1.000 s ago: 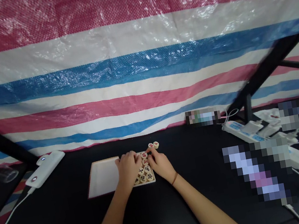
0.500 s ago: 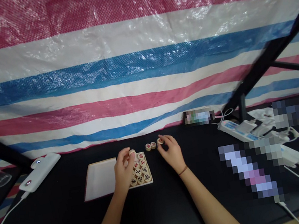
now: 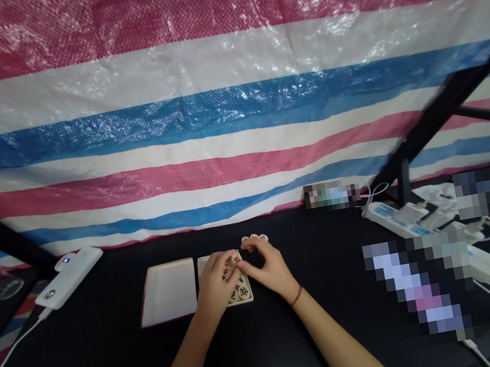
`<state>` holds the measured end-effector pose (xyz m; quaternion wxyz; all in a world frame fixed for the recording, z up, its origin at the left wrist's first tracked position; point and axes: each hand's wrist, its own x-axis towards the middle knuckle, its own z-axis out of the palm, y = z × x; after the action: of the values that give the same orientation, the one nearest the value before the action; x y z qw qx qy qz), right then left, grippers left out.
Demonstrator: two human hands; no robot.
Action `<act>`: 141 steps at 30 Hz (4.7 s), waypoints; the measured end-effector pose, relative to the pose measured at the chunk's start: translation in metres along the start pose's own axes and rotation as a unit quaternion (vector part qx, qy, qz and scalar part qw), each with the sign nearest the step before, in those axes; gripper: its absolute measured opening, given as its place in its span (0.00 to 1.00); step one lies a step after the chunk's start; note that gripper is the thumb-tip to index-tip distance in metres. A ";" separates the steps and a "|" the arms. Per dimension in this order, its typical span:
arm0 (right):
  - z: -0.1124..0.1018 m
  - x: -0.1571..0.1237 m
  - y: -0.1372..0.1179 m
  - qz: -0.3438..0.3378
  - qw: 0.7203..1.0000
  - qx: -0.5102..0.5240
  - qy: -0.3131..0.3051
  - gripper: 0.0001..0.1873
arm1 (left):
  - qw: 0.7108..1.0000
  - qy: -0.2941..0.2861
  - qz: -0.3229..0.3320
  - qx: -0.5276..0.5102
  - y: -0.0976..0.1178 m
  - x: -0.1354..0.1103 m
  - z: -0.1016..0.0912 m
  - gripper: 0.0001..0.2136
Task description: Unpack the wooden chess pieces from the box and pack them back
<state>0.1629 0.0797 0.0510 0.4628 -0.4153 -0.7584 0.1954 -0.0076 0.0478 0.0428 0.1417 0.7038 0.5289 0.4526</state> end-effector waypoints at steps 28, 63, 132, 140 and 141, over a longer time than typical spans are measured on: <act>-0.009 0.000 0.083 0.081 0.978 -0.193 0.021 0.11 | 0.988 -0.016 -0.068 0.137 0.001 0.001 -0.011 0.10; 0.022 -0.009 -0.008 -0.012 0.999 -0.029 0.029 0.10 | 0.984 -0.012 -0.173 -0.030 0.021 0.011 -0.003 0.13; -0.014 -0.003 0.047 0.075 0.978 -0.172 0.094 0.13 | 0.980 -0.009 -0.080 0.180 -0.017 0.008 -0.035 0.13; 0.028 -0.005 0.007 0.049 0.988 -0.076 -0.126 0.12 | 0.933 -0.126 -0.066 0.329 -0.017 0.003 -0.029 0.13; 0.029 -0.004 0.006 0.053 0.987 -0.081 -0.130 0.12 | 0.933 -0.131 -0.064 0.330 -0.018 0.003 -0.030 0.13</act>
<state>0.1417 0.0827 0.0301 0.3141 -0.4623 -0.8023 0.2096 -0.0423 0.0488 0.0486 -0.0017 0.7284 0.6692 0.1469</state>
